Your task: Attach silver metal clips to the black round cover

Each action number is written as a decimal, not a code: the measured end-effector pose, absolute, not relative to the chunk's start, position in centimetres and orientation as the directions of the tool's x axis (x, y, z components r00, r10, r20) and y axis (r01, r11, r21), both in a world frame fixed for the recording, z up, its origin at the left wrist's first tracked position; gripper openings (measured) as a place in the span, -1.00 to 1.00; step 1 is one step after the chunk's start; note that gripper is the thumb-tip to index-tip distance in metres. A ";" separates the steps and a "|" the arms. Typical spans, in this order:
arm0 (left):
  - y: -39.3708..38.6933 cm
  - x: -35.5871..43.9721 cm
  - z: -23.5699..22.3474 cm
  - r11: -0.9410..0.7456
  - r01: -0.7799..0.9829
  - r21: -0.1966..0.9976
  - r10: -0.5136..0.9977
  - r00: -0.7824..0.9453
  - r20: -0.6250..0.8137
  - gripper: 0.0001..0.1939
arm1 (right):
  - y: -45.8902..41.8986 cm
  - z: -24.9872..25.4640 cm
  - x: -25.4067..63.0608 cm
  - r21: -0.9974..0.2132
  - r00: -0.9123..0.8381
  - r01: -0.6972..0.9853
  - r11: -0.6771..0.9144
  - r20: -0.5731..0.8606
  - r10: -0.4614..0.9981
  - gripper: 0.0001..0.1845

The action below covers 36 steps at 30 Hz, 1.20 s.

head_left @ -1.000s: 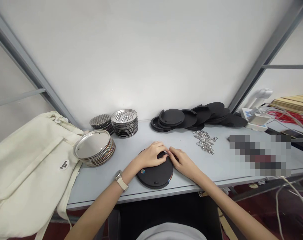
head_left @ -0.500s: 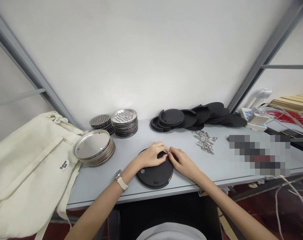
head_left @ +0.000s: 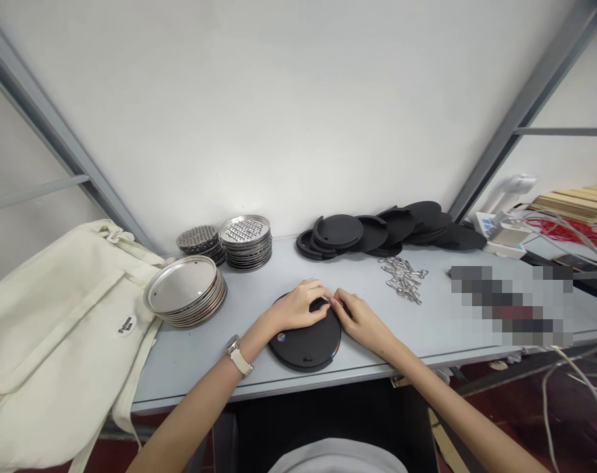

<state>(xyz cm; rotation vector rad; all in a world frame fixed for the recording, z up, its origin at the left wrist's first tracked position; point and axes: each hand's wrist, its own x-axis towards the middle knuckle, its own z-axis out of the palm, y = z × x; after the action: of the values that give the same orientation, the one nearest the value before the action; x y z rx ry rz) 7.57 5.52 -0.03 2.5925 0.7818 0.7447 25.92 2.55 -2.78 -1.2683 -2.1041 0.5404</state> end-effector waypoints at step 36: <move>5.2 7.8 0.4 -0.788 0.450 0.420 0.602 0.703 0.378 -0.82 | 2.3 -2.5 25.6 -0.646 -0.273 0.624 0.439 0.346 0.898 -0.79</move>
<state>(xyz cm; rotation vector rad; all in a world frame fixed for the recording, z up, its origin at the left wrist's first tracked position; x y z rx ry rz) 7.79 5.21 0.36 2.6165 0.8302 0.7334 25.59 2.25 -2.53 -1.2749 -2.0043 0.5084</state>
